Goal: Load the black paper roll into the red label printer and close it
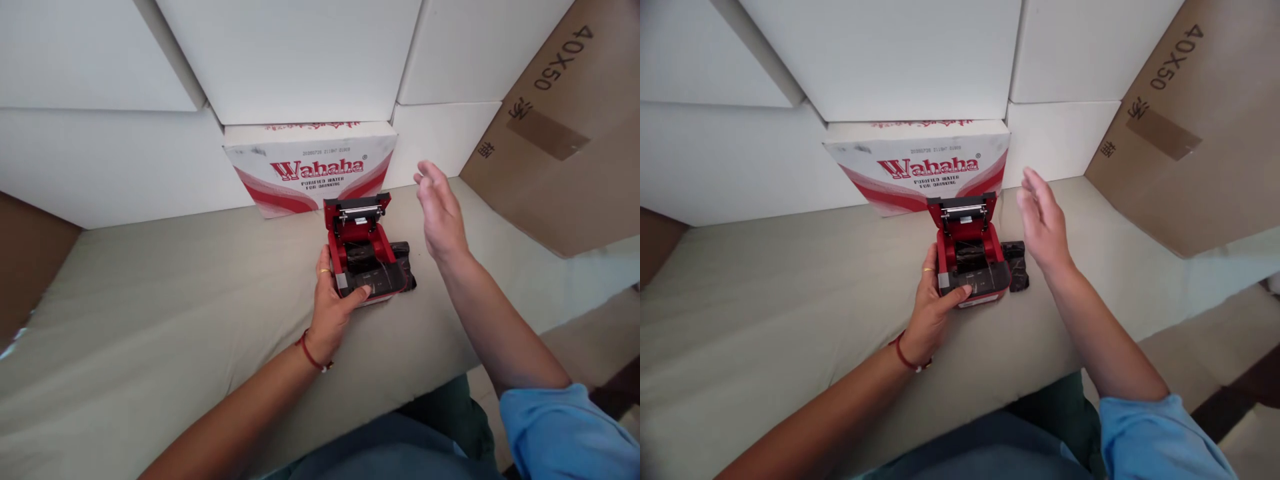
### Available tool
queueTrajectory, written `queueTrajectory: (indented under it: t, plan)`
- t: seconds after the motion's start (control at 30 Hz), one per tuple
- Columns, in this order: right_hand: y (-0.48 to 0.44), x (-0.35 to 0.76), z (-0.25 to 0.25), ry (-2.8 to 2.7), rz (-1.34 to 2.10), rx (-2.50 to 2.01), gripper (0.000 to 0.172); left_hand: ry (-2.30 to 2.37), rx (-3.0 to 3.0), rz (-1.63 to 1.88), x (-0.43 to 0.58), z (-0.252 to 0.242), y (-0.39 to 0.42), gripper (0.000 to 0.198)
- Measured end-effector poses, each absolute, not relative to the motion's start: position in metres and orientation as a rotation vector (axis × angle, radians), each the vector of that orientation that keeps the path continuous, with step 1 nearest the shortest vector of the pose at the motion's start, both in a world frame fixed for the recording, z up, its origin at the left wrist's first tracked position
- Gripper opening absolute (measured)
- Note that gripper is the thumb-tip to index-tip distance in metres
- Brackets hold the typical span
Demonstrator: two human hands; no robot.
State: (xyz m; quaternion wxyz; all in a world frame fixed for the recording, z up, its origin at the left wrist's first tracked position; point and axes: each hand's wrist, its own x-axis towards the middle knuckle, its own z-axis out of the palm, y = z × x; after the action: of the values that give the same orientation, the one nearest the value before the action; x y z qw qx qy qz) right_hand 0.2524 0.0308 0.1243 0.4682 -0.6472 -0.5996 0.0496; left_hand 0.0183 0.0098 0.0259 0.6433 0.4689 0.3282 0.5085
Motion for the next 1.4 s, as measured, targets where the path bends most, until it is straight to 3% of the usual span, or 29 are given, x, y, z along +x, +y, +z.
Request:
queueTrajectory:
  t: [0.13, 0.23, 0.43, 0.63, 0.83, 1.17, 1.4]
  plan:
    - [0.09, 0.255, 0.124, -1.304, 0.587, -1.471, 0.094, 0.756, 1.068, 1.123, 0.018, 0.028, 0.01, 0.116]
    - [0.085, 0.243, 0.124, -1.259, 0.847, -1.331, 0.09, 0.747, 1.07, 1.131, 0.019, 0.028, 0.011, 0.119]
    - [0.013, 0.23, 0.103, -1.429, 0.564, -1.356, 0.067, 0.729, 0.987, 1.138, 0.018, 0.035, 0.006, 0.116]
    - [-0.025, 0.235, 0.068, -1.763, 0.284, -1.425, 0.052, 0.929, 0.786, 1.139, 0.009, 0.045, 0.029, 0.076]
    - [-0.026, 0.234, 0.058, -1.78, 0.231, -1.378, 0.048, 1.034, 0.959, 1.109, 0.007, 0.041, 0.054, 0.095]
    - [-0.024, 0.228, 0.063, -1.709, 0.217, -1.375, 0.047, 0.743, 0.762, 1.104, 0.01, 0.037, 0.038, 0.071]
    - [-0.051, 0.205, 0.058, -1.847, -0.016, -1.154, 0.037, 0.657, 0.719, 1.148, 0.004, 0.026, 0.029, 0.072]
